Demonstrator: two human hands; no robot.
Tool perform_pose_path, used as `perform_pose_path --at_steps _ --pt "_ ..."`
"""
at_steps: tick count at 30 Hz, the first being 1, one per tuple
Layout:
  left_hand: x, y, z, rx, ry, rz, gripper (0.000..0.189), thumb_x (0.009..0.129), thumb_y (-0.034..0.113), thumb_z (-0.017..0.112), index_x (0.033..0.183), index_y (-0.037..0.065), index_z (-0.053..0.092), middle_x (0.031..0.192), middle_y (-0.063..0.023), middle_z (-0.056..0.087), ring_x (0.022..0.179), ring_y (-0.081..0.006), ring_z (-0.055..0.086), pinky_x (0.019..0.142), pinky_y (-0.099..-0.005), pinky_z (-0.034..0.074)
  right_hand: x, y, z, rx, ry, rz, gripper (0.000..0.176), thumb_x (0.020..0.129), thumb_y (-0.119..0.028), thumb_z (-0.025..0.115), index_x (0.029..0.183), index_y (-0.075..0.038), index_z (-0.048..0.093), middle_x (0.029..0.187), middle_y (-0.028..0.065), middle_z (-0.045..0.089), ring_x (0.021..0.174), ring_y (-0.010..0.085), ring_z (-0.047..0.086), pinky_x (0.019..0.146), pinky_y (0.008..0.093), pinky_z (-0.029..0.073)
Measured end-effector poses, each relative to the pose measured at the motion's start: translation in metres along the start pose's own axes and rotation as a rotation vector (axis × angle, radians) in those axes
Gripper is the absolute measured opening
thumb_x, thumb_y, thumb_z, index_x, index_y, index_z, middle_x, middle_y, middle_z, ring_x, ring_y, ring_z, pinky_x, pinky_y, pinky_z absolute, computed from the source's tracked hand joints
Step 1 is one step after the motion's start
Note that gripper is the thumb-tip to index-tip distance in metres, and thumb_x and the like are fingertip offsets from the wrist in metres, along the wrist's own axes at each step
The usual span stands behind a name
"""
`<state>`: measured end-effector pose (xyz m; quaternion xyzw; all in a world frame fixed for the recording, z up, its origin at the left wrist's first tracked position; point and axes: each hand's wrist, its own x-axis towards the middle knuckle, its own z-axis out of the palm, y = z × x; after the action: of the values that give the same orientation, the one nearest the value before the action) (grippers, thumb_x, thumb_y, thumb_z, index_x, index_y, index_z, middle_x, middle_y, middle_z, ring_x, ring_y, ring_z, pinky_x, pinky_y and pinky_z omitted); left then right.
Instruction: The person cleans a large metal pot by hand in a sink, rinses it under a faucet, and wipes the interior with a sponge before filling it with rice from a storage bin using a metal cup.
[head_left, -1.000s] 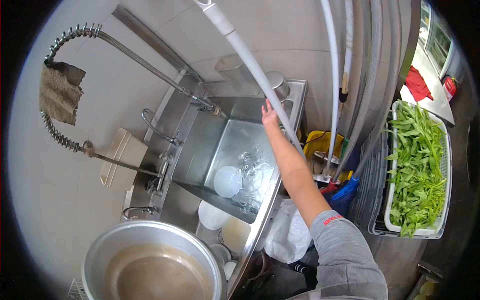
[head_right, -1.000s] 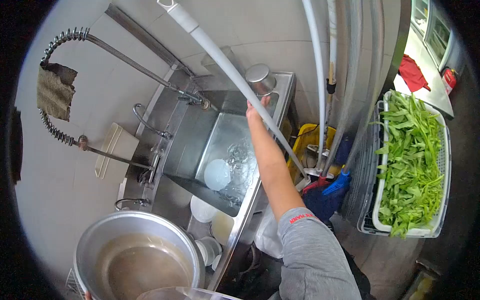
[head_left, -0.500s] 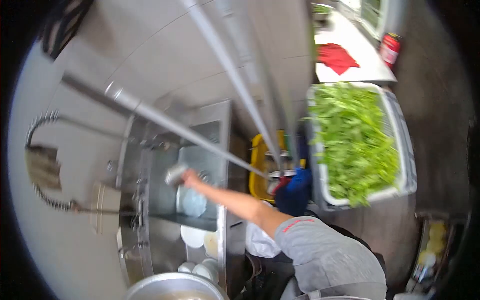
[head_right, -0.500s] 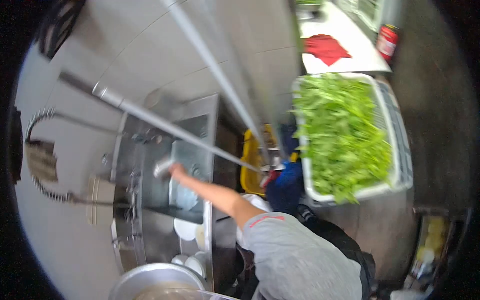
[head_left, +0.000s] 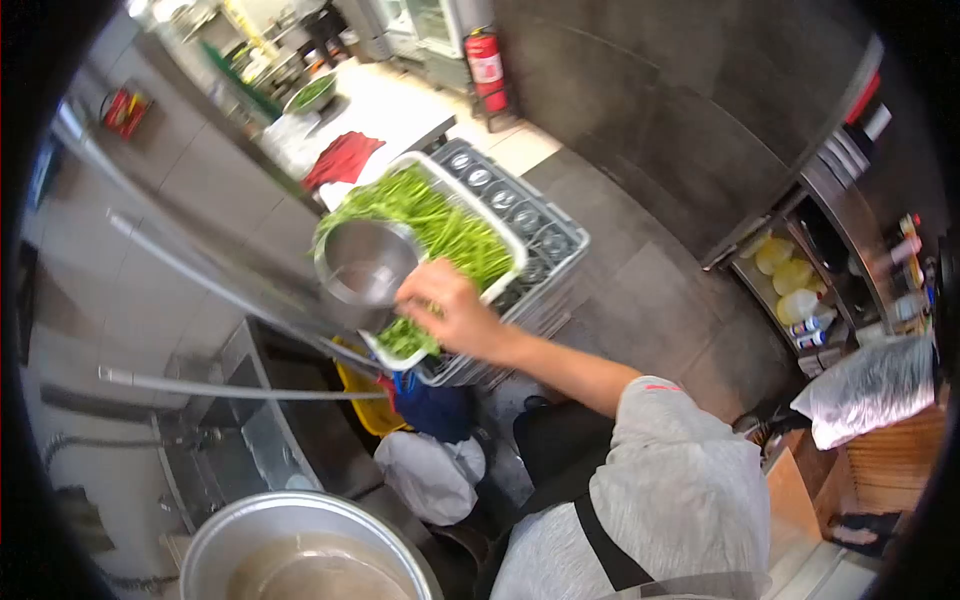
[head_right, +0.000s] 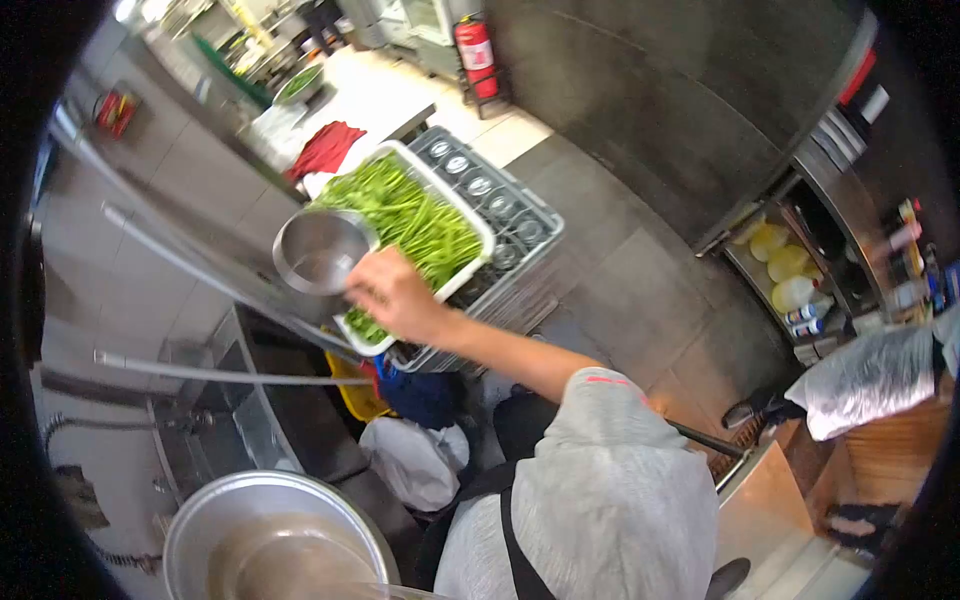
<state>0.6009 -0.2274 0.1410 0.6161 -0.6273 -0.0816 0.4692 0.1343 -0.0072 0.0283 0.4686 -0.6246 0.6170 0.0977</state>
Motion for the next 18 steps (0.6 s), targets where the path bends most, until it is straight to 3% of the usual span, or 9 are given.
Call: perform_pose_path --at_steps 5,7,11,12,13,15,16,18 --pt "-0.026 0.05 0.01 -0.071 0.06 0.096 0.036 0.08 0.008 0.052 0.113 -0.001 0.045 0.11 -0.0127 0.05 0.095 -0.02 0.05 0.083 -0.0298 0.04 -0.013 0.061 -0.196 -0.608 0.265 0.145 0.009 0.07 -0.008 0.06 0.078 -0.004 0.059 0.08 0.0087 0.057 0.078 0.0249 0.05 0.072 0.0338 0.04" --pt "-0.036 0.075 0.011 -0.108 0.114 0.142 0.036 0.08 0.008 0.052 0.113 -0.001 0.045 0.11 -0.0129 0.05 0.095 -0.0201 0.05 0.083 -0.0298 0.04 -0.043 0.115 -0.266 -0.896 0.303 0.239 0.011 0.073 -0.013 0.058 0.078 -0.004 0.059 0.08 0.0098 0.056 0.079 0.0271 0.05 0.072 0.0352 0.04" --pt "-0.063 0.142 0.015 -0.211 0.236 0.242 0.036 0.08 0.008 0.052 0.114 -0.001 0.045 0.11 -0.0132 0.05 0.095 -0.0203 0.05 0.083 -0.0297 0.04 -0.126 0.202 -0.408 -1.238 0.159 0.599 0.013 0.07 -0.016 0.058 0.077 -0.005 0.06 0.082 0.0123 0.058 0.079 0.033 0.054 0.069 0.0418 0.043" --pt "-0.073 0.163 0.02 -0.242 0.258 0.267 0.036 0.08 0.007 0.052 0.114 -0.002 0.045 0.11 -0.0132 0.05 0.095 -0.0203 0.05 0.083 -0.0297 0.04 -0.137 0.207 -0.433 -1.298 0.073 0.857 0.017 0.073 -0.017 0.053 0.083 -0.007 0.062 0.093 0.0108 0.059 0.087 0.0331 0.053 0.077 0.0411 0.043" --pt "-0.083 0.184 0.027 -0.281 0.278 0.29 0.036 0.08 0.007 0.052 0.114 -0.002 0.045 0.11 -0.0133 0.05 0.095 -0.0204 0.05 0.083 -0.0297 0.04 -0.152 0.224 -0.464 -1.273 -0.017 0.952 0.02 0.075 -0.019 0.052 0.087 -0.006 0.061 0.097 0.0128 0.058 0.092 0.0339 0.052 0.08 0.0409 0.041" --pt "-0.109 0.228 0.049 -0.35 0.3 0.32 0.036 0.08 0.007 0.052 0.114 -0.002 0.045 0.111 -0.0134 0.05 0.095 -0.0205 0.05 0.083 -0.0297 0.04 -0.174 0.256 -0.511 -1.3 -0.127 1.036 0.024 0.078 -0.019 0.051 0.094 -0.003 0.06 0.101 0.0168 0.057 0.096 0.0349 0.05 0.082 0.0413 0.04" --pt "-0.124 0.252 0.067 -0.388 0.289 0.336 0.036 0.08 0.007 0.052 0.114 -0.002 0.045 0.111 -0.0135 0.05 0.095 -0.0205 0.05 0.083 -0.0297 0.04 -0.156 0.252 -0.521 -1.243 -0.143 1.173 0.024 0.078 -0.017 0.051 0.093 -0.002 0.06 0.101 0.0174 0.056 0.098 0.0351 0.049 0.082 0.0407 0.041" --pt "-0.15 0.303 0.113 -0.475 0.234 0.361 0.036 0.08 0.007 0.052 0.114 -0.002 0.045 0.111 -0.0136 0.05 0.095 -0.0206 0.05 0.083 -0.0296 0.04 -0.146 0.282 -0.548 -1.222 -0.198 1.221 0.023 0.075 -0.015 0.052 0.094 -0.002 0.06 0.101 0.0189 0.056 0.099 0.035 0.05 0.082 0.0409 0.042"
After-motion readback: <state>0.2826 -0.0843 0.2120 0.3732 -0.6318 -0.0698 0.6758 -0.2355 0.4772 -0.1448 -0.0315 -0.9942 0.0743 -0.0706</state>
